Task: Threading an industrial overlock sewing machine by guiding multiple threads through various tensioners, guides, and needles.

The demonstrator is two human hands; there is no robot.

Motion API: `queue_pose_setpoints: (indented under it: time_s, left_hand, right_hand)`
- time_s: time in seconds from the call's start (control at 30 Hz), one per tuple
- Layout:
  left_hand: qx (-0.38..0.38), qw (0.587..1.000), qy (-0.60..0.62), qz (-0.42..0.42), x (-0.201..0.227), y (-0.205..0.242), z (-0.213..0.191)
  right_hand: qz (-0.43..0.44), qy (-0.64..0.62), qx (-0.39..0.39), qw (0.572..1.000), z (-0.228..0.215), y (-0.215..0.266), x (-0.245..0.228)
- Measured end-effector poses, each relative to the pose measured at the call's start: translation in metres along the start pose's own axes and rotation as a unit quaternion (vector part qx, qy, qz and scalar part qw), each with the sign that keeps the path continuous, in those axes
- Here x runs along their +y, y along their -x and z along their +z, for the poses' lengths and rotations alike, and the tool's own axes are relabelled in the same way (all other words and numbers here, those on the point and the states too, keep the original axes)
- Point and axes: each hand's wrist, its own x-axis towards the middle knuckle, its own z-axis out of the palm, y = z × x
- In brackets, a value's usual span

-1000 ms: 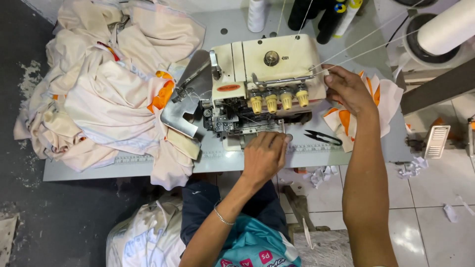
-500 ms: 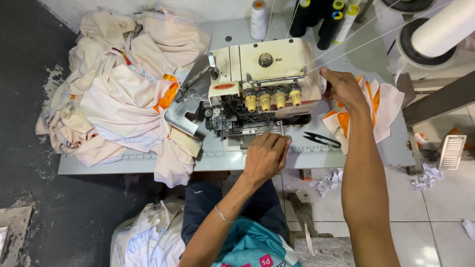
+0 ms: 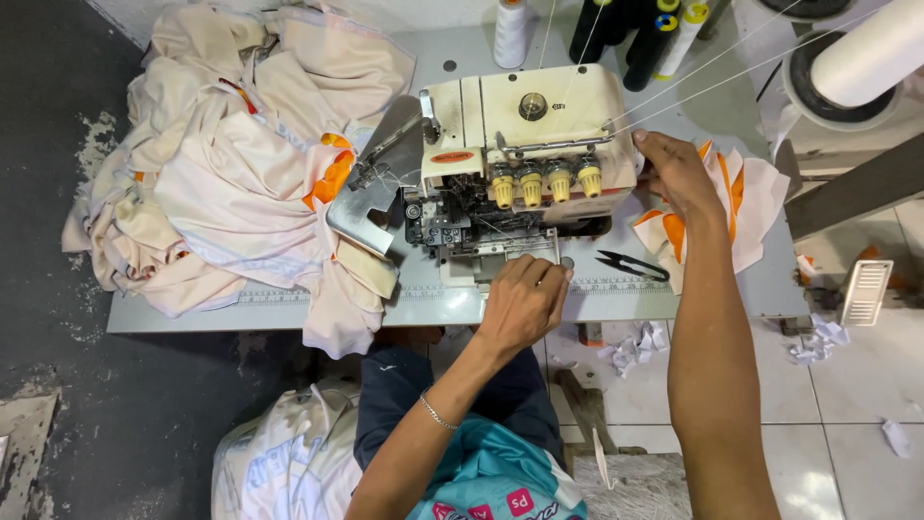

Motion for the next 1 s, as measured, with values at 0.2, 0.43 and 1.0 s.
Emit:
queue_pose_setpoints:
  time_s: [0.2, 0.43, 1.0]
  left_hand:
    - [0.016, 0.999, 0.015, 0.038, -0.007, -0.011, 0.007]
    - [0.012, 0.999, 0.022, 0.048, 0.0, -0.02, -0.001]
    - [0.069, 0.996, 0.049, -0.028, 0.041, -0.01, -0.039]
  right_hand:
    - [-0.009, -0.016, -0.046, 0.999, -0.006, -0.007, 0.006]
    - [0.009, 0.003, -0.018, 1.0, -0.015, -0.019, 0.022]
    - [-0.157, 0.066, 0.313, 0.935, 0.112, 0.132, 0.055]
